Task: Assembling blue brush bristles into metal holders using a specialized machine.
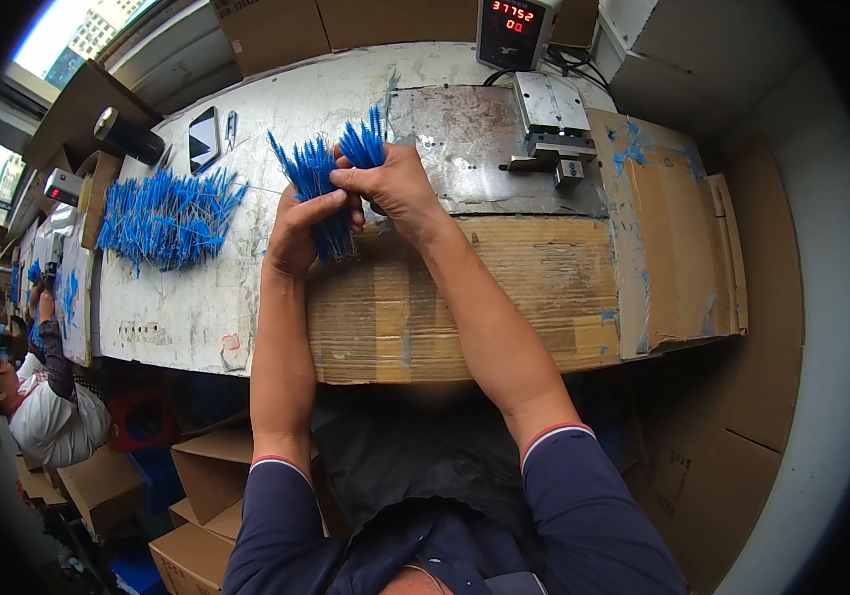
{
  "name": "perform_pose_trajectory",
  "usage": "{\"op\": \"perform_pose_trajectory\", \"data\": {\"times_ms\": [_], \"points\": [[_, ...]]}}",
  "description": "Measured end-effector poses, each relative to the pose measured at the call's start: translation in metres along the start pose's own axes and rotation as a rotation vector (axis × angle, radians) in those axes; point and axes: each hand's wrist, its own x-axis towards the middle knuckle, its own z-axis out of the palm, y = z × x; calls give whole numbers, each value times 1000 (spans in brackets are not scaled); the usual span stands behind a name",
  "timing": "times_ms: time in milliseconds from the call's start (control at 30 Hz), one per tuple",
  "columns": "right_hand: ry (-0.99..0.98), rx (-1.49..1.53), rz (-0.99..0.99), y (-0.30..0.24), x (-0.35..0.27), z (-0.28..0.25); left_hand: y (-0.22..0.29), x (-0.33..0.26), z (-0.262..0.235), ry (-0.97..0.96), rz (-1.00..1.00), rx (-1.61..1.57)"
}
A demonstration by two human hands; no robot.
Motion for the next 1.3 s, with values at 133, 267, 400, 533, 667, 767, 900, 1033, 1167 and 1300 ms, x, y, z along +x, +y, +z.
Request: {"op": "perform_pose_trajectory", "data": {"times_ms": [133, 267, 400, 533, 667, 767, 900, 1033, 1167, 1300], "points": [[-51, 61, 42, -4, -1, 0, 1, -2, 1, -19, 10, 2], [-19, 118, 87, 1, 1, -2, 0, 1, 0, 4, 25, 11], [68, 51, 70, 1, 1, -3, -3, 2, -1, 79, 18, 27], [77, 32, 27, 7, 6, -6, -2, 2, 2, 135, 36, 28], [105, 24, 2, 10, 9, -8, -4, 4, -4, 151, 19, 54], [137, 40, 3, 4, 3, 3, -5, 4, -5, 149, 42, 55], [124, -24, 18, 13, 6, -2, -6, 5, -1, 190, 50, 62], [170, -101, -184, 25, 10, 1, -7, 5, -4, 202, 32, 111], [194, -71, -160, 21, 9, 3, -5, 3, 0, 194, 57, 88], [193, -50, -96, 15, 5, 4, -4, 3, 2, 216, 78, 66]]}}
